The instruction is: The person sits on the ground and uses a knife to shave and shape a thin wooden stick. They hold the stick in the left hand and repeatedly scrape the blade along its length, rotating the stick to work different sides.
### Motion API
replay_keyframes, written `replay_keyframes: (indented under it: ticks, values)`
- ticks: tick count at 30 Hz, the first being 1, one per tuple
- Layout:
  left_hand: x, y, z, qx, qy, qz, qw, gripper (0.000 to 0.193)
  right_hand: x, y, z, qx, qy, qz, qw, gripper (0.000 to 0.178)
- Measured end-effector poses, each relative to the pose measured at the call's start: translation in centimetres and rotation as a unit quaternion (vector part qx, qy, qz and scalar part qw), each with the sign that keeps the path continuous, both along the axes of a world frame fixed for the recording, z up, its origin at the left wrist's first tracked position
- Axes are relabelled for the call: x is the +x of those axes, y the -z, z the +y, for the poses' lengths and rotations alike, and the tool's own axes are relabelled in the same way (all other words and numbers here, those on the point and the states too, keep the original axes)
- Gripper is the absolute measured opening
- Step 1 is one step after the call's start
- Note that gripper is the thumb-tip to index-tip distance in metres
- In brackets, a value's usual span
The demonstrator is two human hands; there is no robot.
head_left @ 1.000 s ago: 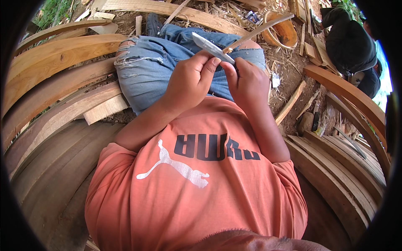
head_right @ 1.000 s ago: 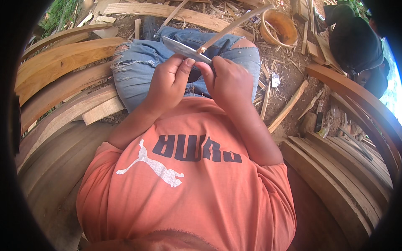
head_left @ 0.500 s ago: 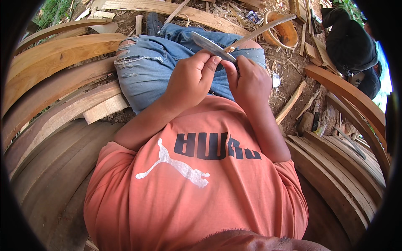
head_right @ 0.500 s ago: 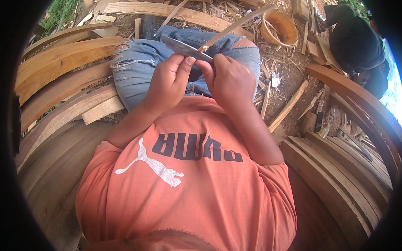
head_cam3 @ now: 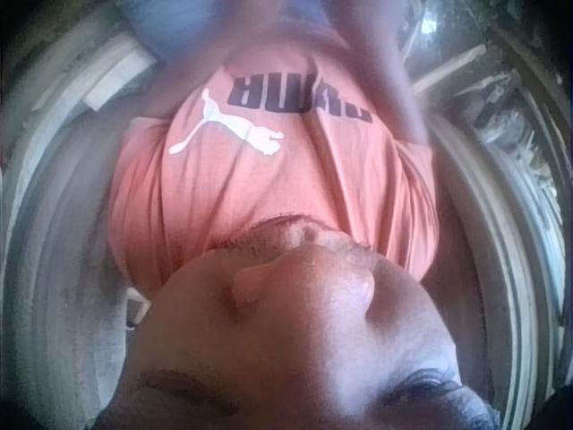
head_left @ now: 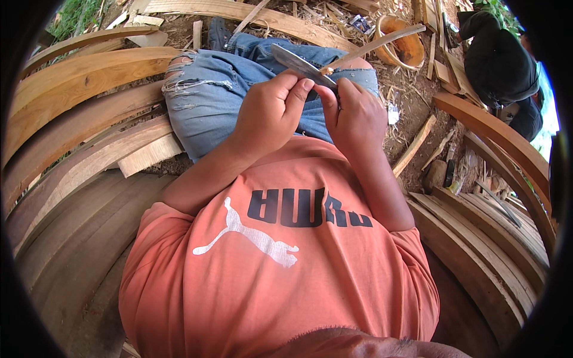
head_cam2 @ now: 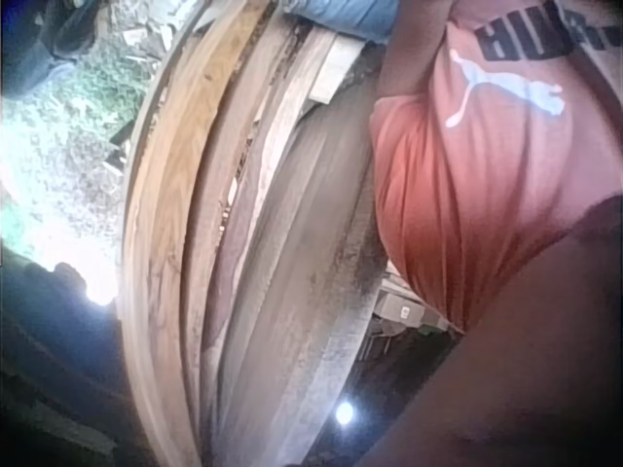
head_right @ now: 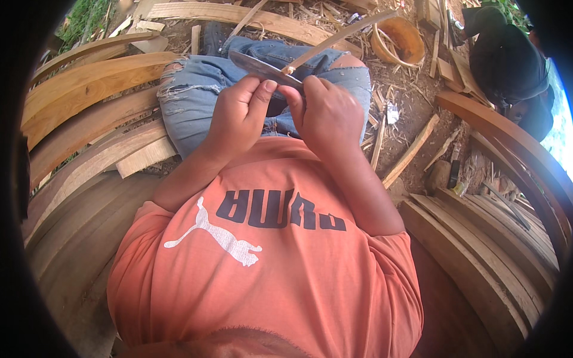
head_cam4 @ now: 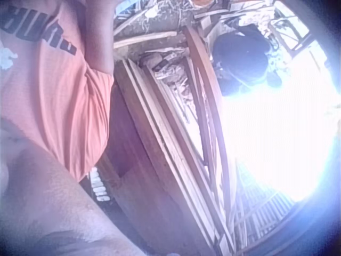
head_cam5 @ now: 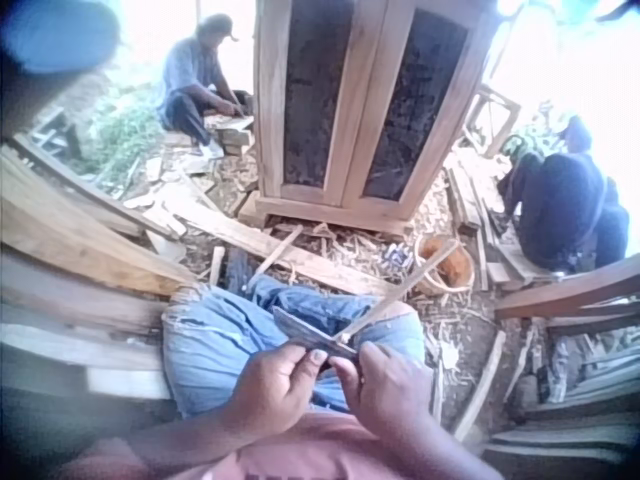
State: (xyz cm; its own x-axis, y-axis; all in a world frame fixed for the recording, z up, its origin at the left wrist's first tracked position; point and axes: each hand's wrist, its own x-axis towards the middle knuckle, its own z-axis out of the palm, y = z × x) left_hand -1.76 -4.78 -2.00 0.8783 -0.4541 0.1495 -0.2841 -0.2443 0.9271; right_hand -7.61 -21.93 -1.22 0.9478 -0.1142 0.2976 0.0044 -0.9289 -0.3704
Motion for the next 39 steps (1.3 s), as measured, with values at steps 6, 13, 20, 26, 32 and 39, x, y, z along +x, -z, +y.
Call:
replay_keyframes:
  ticks: [6, 13, 20, 26, 32, 39]
  values:
    - [-0.1, 0.8, -0.1, -0.030, 0.004, -0.010, 0.999, 0.021, -0.1, 0.0, -0.6, 0.203, -0.045, 0.116, 0.971, 0.048]
    - [0.0, -0.1, 0.2, 0.006, -0.002, 0.006, 1.000, 0.021, -0.1, -0.5, 0.4, -0.020, 0.002, -0.029, 0.999, 0.047]
    - [-0.3, 0.7, -0.1, -0.047, -0.009, -0.009, 0.999, 0.022, -0.3, 0.0, -0.3, 0.197, -0.054, 0.095, 0.974, 0.044]
    - [0.0, -0.2, 0.5, 0.026, 0.012, 0.015, 0.999, 0.022, -0.3, -0.5, 0.5, 0.015, -0.001, -0.004, 1.000, 0.045]
    - [-0.3, 0.6, 0.1, -0.034, 0.020, 0.009, 0.999, 0.025, -0.2, -0.5, -0.2, 0.201, -0.048, 0.101, 0.973, 0.047]
    - [-0.4, 0.9, 0.3, -0.024, 0.045, -0.038, 0.998, 0.028, -0.3, -0.2, -0.3, 0.135, -0.050, 0.052, 0.988, 0.045]
